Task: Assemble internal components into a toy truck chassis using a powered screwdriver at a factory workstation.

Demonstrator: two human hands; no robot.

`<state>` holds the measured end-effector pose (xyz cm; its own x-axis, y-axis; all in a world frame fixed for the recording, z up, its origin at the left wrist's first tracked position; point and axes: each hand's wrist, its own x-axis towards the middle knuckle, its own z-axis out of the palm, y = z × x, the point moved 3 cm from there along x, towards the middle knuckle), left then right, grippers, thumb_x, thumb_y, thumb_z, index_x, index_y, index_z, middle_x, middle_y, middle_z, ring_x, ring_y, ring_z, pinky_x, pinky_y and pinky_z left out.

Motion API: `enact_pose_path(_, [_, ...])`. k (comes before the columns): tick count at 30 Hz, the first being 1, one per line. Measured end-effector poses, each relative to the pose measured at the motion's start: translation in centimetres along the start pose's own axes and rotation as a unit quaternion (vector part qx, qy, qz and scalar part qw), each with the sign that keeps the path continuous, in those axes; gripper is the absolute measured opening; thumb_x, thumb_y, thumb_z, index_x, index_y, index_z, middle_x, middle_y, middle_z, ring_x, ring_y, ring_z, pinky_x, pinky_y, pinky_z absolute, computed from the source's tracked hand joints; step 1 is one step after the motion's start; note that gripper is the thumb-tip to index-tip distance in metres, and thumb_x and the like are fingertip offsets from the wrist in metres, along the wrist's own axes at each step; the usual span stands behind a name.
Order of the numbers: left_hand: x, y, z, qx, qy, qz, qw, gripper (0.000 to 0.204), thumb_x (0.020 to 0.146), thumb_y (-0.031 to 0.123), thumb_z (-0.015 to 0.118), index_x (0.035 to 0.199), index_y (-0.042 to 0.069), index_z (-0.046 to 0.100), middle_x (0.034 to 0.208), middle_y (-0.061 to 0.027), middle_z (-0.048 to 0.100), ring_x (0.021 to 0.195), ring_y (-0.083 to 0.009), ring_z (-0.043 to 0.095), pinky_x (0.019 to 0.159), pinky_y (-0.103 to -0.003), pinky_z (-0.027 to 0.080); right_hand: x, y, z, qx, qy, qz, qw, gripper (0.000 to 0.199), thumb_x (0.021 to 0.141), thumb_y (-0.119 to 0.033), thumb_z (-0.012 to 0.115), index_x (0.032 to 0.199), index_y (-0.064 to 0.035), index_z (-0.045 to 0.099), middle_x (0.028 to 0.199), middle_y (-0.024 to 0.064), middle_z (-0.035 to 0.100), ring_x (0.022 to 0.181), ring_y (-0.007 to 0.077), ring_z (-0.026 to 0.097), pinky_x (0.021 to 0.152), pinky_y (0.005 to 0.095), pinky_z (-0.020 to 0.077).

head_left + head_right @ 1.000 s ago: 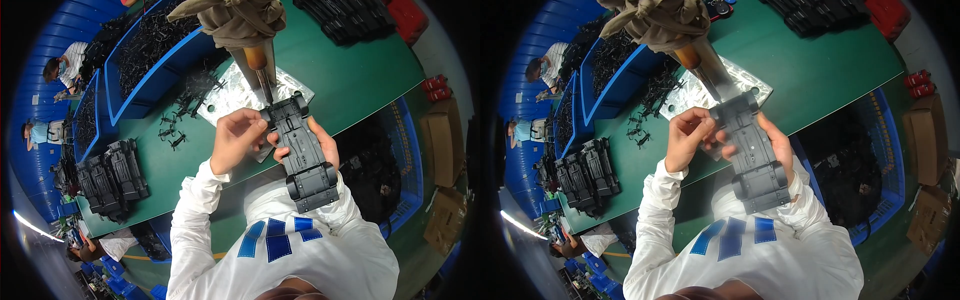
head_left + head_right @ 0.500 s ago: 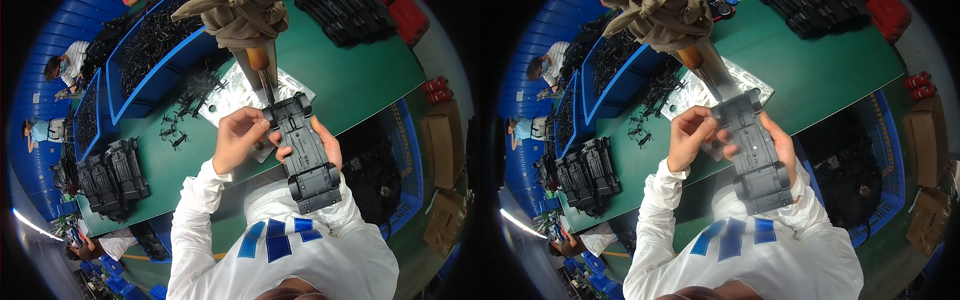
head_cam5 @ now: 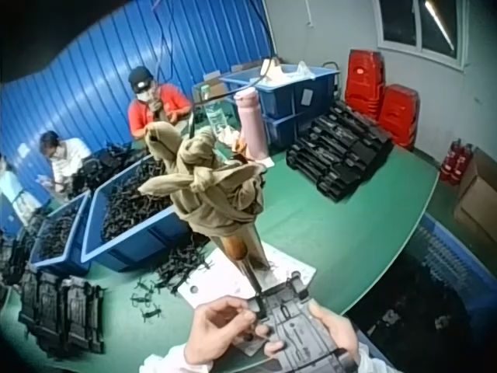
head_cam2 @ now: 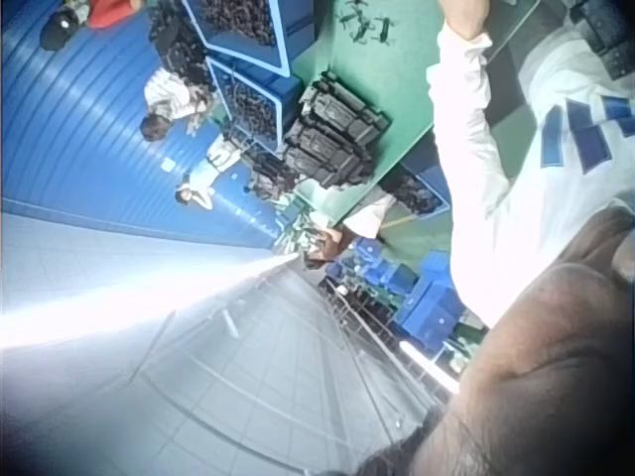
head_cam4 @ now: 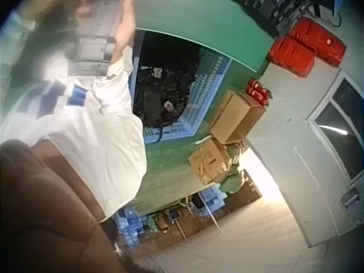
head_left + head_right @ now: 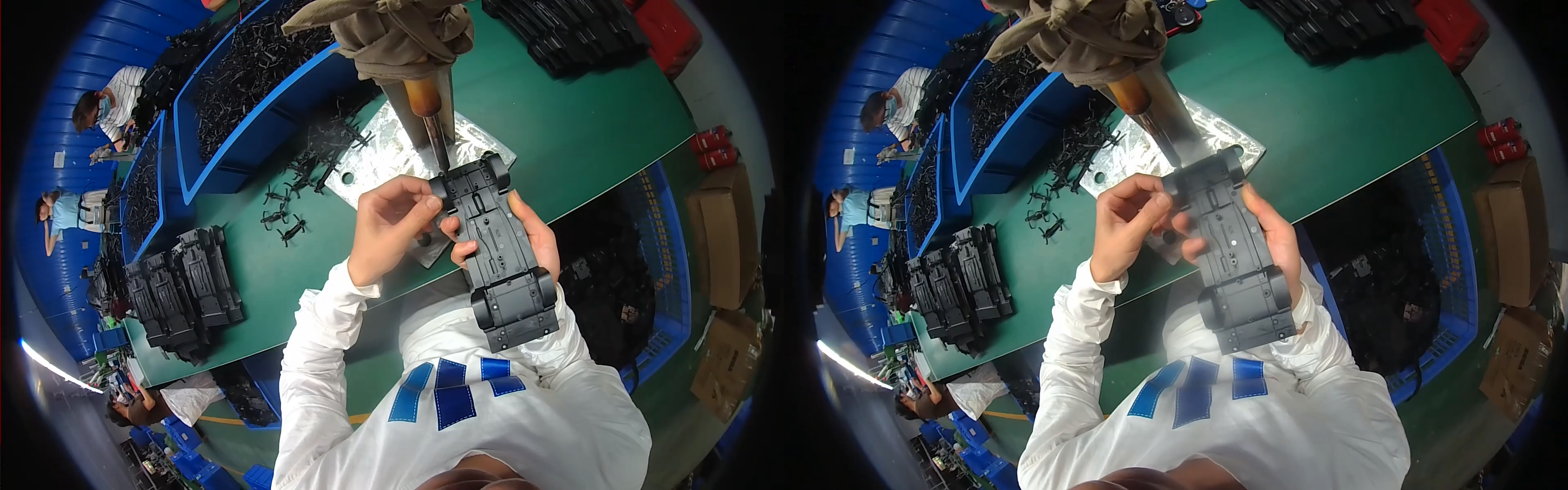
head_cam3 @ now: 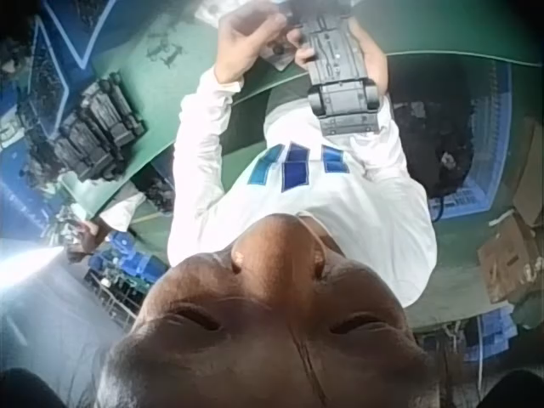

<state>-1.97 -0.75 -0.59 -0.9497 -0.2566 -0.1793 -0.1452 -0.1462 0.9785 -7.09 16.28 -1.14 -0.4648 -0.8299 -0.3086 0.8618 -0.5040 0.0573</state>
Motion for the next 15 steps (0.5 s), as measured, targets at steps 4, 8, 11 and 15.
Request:
enact_pose_path(4, [0.00, 0.07, 0.02, 0.003, 0.003, -0.001, 1.000, 0.017, 0.090, 0.015, 0.070, 0.097, 0.000, 0.064, 0.081, 0.0005, 0.065, 0.066, -0.0043, 0.056, 0.058, -0.020, 0.044, 0.00, -0.02, 0.00, -0.001, -0.001, 0.001, 1.000, 0.052, 0.103, -0.036, 0.040, 0.136, 0.0044, 0.043, 0.124, 0.0261, 0.053, 0.104, 0.0339, 0.055, 0.075, 0.0358, 0.0481])
enact_pose_path(8, [-0.01, -0.03, 0.04, -0.001, 0.007, 0.000, 1.000, 0.017, 0.090, 0.014, 0.070, 0.097, 0.000, 0.064, 0.081, 0.0008, 0.065, 0.066, -0.0042, 0.055, 0.058, -0.020, 0.044, 0.04, -0.02, 0.15, 0.005, 0.004, 0.003, 1.000, 0.052, 0.104, -0.035, 0.040, 0.136, 0.0046, 0.043, 0.124, 0.0260, 0.054, 0.105, 0.0335, 0.055, 0.075, 0.0359, 0.0482])
enact_pose_path(11, [-0.03, 0.12, 0.09, -0.001, 0.001, 0.002, 1.000, 0.016, 0.090, 0.013, 0.069, 0.097, -0.001, 0.064, 0.080, 0.0007, 0.065, 0.066, -0.0043, 0.056, 0.058, -0.020, 0.044, 0.01, -0.01, 0.15, 0.002, -0.001, 0.002, 1.000, 0.052, 0.103, -0.035, 0.040, 0.137, 0.0045, 0.042, 0.124, 0.0257, 0.053, 0.105, 0.0336, 0.054, 0.075, 0.0361, 0.0481])
enact_pose_path(15, [-0.01, 0.18, 0.10, -0.006, 0.002, 0.003, 1.000, 0.016, 0.090, 0.013, 0.069, 0.097, -0.001, 0.064, 0.080, 0.0005, 0.064, 0.066, -0.0044, 0.055, 0.058, -0.020, 0.044, -0.01, 0.04, 0.29, 0.006, 0.007, -0.002, 1.000, 0.051, 0.103, -0.035, 0.040, 0.137, 0.0045, 0.042, 0.124, 0.0255, 0.053, 0.106, 0.0338, 0.054, 0.076, 0.0364, 0.0480])
